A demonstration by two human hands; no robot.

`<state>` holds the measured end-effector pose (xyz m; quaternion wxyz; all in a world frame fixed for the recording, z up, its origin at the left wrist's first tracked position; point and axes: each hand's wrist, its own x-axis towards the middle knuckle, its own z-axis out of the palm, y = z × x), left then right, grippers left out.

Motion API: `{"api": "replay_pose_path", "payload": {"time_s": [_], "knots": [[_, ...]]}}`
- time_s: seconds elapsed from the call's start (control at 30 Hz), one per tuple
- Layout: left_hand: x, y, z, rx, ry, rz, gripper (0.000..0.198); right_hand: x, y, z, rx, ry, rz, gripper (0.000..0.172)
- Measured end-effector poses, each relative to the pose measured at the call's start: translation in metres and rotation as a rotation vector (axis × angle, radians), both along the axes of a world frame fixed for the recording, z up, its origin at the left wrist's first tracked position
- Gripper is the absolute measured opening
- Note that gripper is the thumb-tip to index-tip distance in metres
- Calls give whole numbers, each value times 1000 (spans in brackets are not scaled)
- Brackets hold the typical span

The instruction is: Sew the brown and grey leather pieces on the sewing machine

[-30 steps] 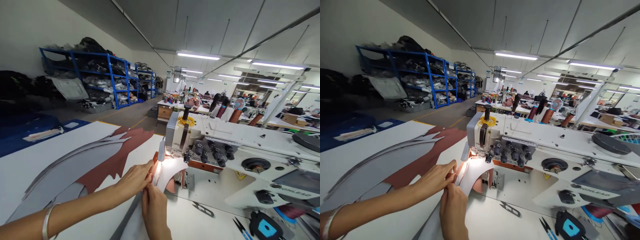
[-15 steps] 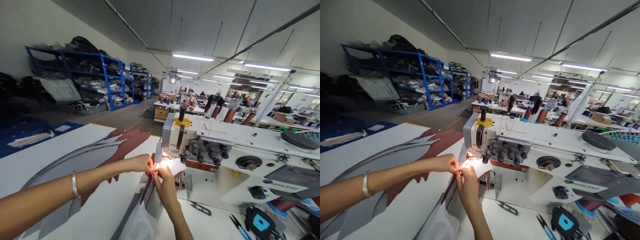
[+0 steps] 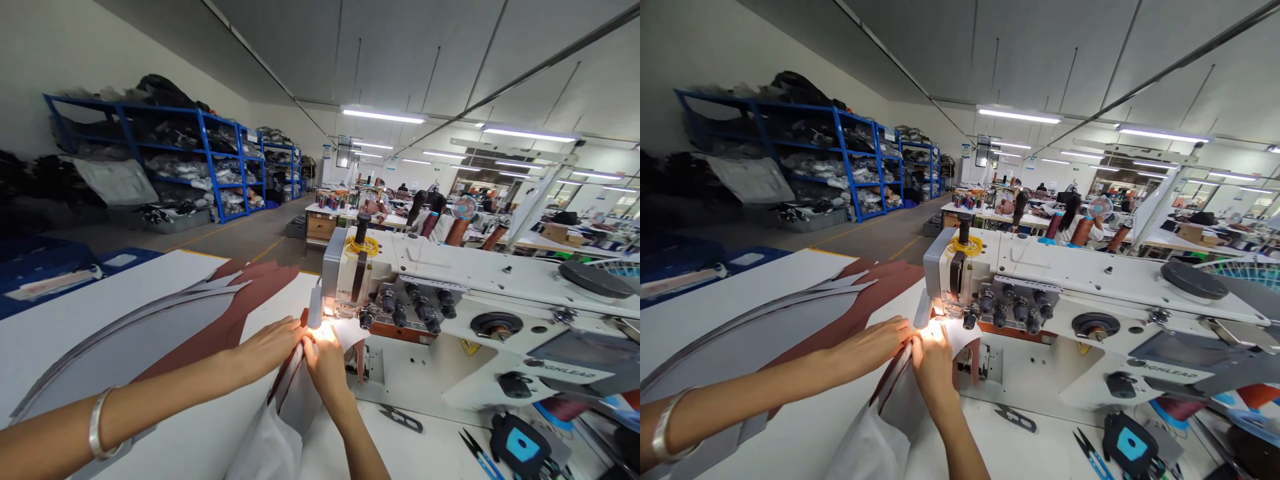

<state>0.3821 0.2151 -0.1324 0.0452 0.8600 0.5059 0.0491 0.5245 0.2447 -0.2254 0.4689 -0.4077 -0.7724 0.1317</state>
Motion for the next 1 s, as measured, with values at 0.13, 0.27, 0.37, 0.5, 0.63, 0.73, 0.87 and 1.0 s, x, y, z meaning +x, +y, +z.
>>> {"api": "replay_pose_path", "payload": {"time_s": [0.13,0.27,0.37,0.5,0.63,0.73,0.87,1.0], "knots": [[-19,10,-21,148,10,-144,29,-3,5,4,48,-212,-100,17],[-36,17,-38,485,98,-377,32,-6,8,13,106,-367,-164,15],[-43,18,-40,664,116,-523,31,-6,10,17,145,-406,-129,18],[-46,22,-35,637,105,-592,30,-1,16,18,165,-344,7,19],[-36,24,-31,421,20,-501,29,4,19,14,101,-191,113,21],[-21,22,-29,172,-118,-254,18,7,15,8,25,-68,86,18],[-8,21,-29,-198,-377,55,12,17,-3,-1,-55,154,9,9],[-9,26,-28,-612,-673,127,21,31,-20,-7,-28,215,97,4]]}}
